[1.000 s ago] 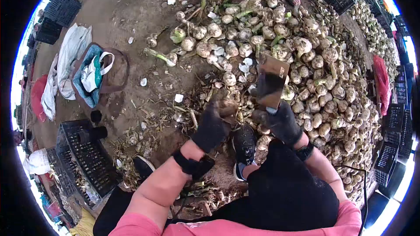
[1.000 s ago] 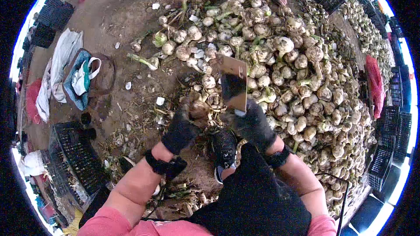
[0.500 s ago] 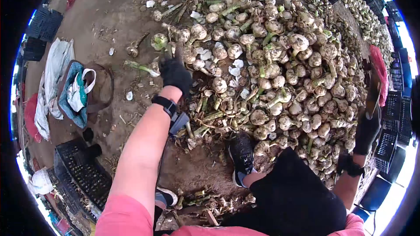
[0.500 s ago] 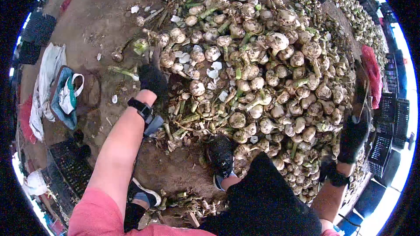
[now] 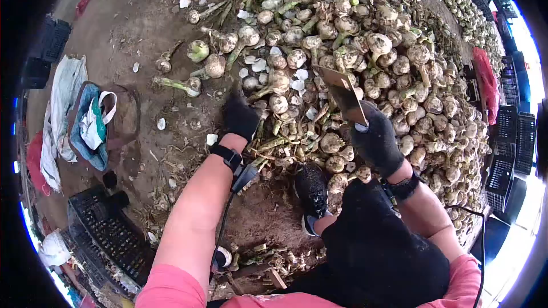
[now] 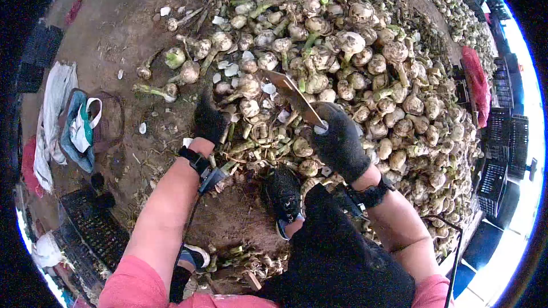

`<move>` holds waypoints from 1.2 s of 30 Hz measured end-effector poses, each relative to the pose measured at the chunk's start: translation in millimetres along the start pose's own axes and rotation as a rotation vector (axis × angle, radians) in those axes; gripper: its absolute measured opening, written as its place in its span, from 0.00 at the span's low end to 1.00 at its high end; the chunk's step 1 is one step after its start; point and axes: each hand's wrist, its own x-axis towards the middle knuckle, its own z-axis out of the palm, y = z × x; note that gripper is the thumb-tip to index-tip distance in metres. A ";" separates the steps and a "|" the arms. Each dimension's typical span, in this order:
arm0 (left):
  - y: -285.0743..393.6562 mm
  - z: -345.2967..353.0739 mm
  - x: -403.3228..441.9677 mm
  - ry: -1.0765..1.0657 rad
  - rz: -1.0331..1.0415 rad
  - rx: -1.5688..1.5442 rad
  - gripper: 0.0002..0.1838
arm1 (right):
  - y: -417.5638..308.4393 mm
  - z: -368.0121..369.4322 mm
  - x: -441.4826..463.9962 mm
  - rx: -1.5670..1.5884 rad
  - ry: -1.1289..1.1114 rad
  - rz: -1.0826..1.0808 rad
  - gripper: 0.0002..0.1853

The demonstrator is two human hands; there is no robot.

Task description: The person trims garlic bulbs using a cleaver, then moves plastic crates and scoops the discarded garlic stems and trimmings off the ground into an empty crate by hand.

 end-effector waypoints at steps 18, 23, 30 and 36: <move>103.3 -42.8 -72.1 -0.333 0.461 -0.335 0.26 | -1.0 49.1 4.5 1.221 -0.191 0.346 0.18; 97.1 -41.5 -87.3 -0.439 -0.212 -1.338 0.28 | -21.1 45.4 -0.8 0.898 -0.313 0.190 0.17; 65.4 -37.6 -111.6 -0.582 -0.194 -1.374 0.20 | -35.0 24.0 -13.7 -0.189 -0.171 -0.334 0.13; 58.2 -46.7 -126.3 -0.547 -0.058 -1.167 0.18 | -41.7 23.7 -18.3 -0.242 -0.255 -0.449 0.17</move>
